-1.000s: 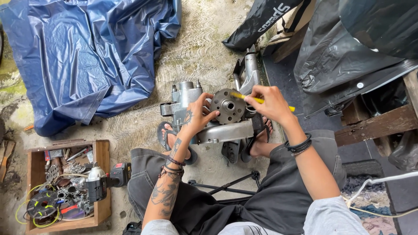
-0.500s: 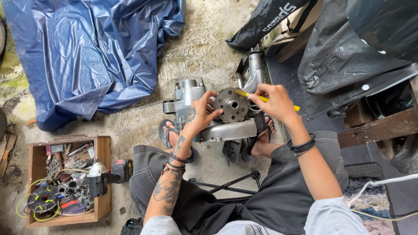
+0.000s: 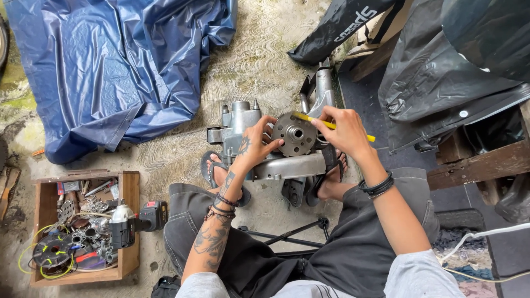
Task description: Cleaning a circular metal engine component using a small yellow scraping tool.
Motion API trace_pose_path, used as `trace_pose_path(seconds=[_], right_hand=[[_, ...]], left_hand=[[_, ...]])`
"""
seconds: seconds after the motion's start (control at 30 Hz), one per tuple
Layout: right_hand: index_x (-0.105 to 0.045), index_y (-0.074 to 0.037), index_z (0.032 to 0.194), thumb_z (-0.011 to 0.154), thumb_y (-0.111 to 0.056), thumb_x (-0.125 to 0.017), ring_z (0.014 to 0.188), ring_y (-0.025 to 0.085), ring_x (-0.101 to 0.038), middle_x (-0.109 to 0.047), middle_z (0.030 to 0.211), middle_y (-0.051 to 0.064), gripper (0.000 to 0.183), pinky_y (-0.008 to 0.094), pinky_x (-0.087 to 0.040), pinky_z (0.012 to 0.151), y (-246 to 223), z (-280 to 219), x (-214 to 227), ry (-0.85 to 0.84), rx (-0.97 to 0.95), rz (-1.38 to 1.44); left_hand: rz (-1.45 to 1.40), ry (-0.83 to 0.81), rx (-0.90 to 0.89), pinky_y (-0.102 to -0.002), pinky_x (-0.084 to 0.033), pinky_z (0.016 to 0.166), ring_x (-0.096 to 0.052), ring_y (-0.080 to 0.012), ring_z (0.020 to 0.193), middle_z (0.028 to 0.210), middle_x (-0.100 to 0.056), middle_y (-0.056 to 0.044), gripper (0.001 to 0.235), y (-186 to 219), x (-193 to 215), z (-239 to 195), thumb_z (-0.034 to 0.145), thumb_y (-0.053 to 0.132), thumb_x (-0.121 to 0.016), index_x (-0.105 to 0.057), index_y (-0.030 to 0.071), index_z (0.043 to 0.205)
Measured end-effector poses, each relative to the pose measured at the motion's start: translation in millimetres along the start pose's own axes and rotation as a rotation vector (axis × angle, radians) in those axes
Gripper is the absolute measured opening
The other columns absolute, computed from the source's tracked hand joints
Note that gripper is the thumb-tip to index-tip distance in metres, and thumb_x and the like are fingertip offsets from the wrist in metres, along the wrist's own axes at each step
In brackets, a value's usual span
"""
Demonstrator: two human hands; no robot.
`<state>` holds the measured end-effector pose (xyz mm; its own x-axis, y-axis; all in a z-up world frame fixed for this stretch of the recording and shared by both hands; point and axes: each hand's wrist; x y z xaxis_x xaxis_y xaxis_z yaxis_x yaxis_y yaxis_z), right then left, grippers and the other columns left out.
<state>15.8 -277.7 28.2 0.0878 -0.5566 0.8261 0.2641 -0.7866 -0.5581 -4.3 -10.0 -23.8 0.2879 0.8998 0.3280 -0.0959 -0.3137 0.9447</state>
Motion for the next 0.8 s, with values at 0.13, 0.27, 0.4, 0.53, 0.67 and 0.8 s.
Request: trace_pose_path(seconds=[0.13, 0.27, 0.4, 0.53, 0.67, 0.8], right_hand=[[-0.070, -0.014, 0.084, 0.091, -0.033, -0.072, 0.078, 0.043, -0.069, -0.073, 0.074, 0.011, 0.020, 0.052, -0.052, 0.074, -0.1, -4.9, 28.9, -0.056, -0.054, -0.053], [-0.070, -0.014, 0.086, 0.091, -0.036, -0.072, 0.080, 0.044, -0.070, -0.073, 0.075, 0.011, 0.023, 0.054, -0.053, 0.075, -3.7, -0.2, 11.8, -0.052, -0.054, -0.051], [-0.068, -0.017, 0.086, 0.091, -0.038, -0.073, 0.079, 0.040, -0.070, -0.073, 0.074, 0.007, 0.022, 0.051, -0.054, 0.074, -1.3, 9.7, -5.8, -0.001, -0.011, -0.023], [-0.070, -0.014, 0.084, 0.090, -0.034, -0.072, 0.080, 0.044, -0.070, -0.073, 0.075, 0.011, 0.021, 0.054, -0.052, 0.075, -1.8, 7.2, 22.7, -0.069, -0.037, -0.018], [-0.069, -0.016, 0.083, 0.091, -0.036, -0.072, 0.077, 0.040, -0.071, -0.073, 0.073, 0.006, 0.022, 0.050, -0.053, 0.074, 4.1, 7.3, 6.0, -0.047, -0.054, -0.022], [-0.069, -0.019, 0.084, 0.092, -0.040, -0.073, 0.076, 0.038, -0.071, -0.072, 0.072, 0.004, 0.022, 0.048, -0.054, 0.073, 2.0, 11.9, -10.5, 0.000, -0.018, -0.014]], left_hand=[[-0.033, 0.022, -0.015, -0.035, -0.061, 0.066, -0.075, -0.0254, 0.067, 0.084, -0.061, -0.011, 0.047, 3.9, 1.8, -0.1, 0.087, 0.013, -0.078, -0.054, 0.005, 0.126], [0.003, 0.029, -0.018, -0.034, -0.061, 0.064, -0.075, -0.0258, 0.067, 0.082, -0.059, -0.010, 0.048, -8.1, -1.4, 1.4, 0.084, 0.013, -0.080, -0.055, 0.006, 0.125], [0.012, 0.036, -0.032, -0.034, -0.060, 0.063, -0.075, -0.0266, 0.067, 0.081, -0.059, -0.010, 0.048, -5.3, -3.5, 0.5, 0.083, 0.013, -0.081, -0.056, 0.006, 0.124], [0.004, 0.039, -0.029, -0.034, -0.060, 0.064, -0.075, -0.0264, 0.066, 0.078, -0.059, -0.010, 0.046, -0.5, -2.1, -0.8, 0.084, 0.012, -0.078, -0.055, 0.005, 0.123], [0.023, 0.050, -0.042, -0.033, -0.060, 0.063, -0.075, -0.0250, 0.066, 0.079, -0.059, -0.009, 0.047, -7.7, -3.9, 2.3, 0.083, 0.014, -0.080, -0.056, 0.007, 0.122], [0.006, 0.049, -0.038, -0.033, -0.060, 0.062, -0.075, -0.0241, 0.064, 0.078, -0.060, -0.009, 0.046, 6.8, -1.2, -0.2, 0.083, 0.012, -0.079, -0.056, 0.006, 0.122]])
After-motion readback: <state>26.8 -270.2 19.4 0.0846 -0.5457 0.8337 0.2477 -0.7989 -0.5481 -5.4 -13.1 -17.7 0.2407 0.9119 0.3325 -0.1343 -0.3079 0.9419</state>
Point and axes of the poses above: each hand's wrist, its own z-axis towards the middle knuckle, its own x-axis out of the back of the hand, y = z × x
